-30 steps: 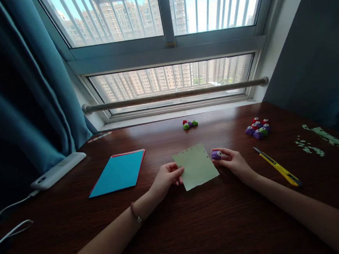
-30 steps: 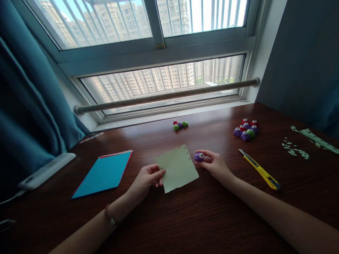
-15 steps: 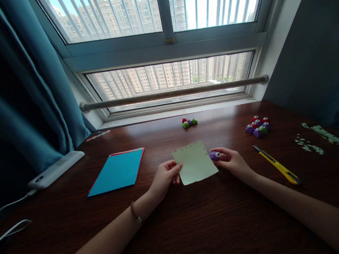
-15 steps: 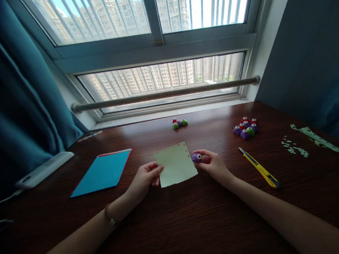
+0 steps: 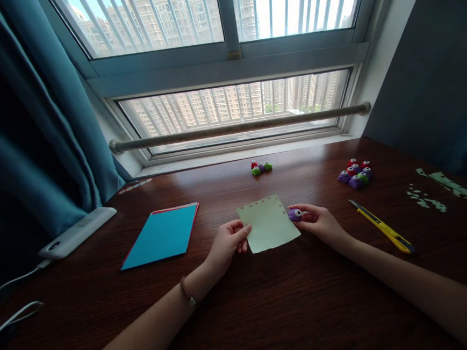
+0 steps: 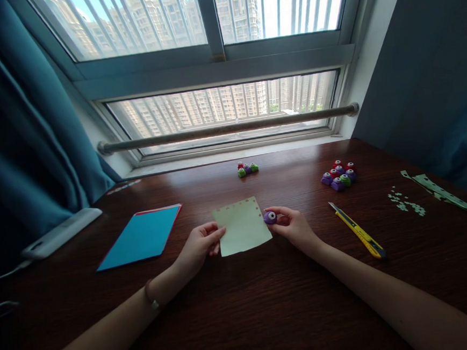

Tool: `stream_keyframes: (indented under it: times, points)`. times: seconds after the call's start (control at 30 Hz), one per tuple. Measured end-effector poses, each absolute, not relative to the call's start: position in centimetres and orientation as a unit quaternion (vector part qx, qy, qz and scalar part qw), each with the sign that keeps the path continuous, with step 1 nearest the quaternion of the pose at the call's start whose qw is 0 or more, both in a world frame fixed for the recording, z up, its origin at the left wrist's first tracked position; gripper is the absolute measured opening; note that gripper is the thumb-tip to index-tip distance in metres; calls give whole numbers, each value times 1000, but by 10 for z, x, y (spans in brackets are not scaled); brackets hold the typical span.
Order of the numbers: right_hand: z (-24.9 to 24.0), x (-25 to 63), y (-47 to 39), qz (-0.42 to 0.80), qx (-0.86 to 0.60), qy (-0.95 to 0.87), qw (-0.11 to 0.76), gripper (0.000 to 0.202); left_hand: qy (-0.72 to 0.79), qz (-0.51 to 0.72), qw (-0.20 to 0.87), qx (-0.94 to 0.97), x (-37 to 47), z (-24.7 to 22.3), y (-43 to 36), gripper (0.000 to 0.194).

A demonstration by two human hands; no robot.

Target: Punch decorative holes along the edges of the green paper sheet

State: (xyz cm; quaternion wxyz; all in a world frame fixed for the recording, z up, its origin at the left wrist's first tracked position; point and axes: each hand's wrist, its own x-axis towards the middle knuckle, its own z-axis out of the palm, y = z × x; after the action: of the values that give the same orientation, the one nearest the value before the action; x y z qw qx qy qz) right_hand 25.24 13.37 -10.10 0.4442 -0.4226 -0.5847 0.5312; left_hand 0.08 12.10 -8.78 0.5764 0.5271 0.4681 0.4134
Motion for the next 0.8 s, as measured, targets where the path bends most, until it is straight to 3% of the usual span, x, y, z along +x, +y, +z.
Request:
stream_keyframes:
  times: [0.4,0.8]
  points:
    - [-93,252,132,480,-455,-625,415,38,464,440,581,504,-1,-95,124,32]
    - [-98,254,133,504,-424,-633,407,34,479,471,568,476,3,-90,122,33]
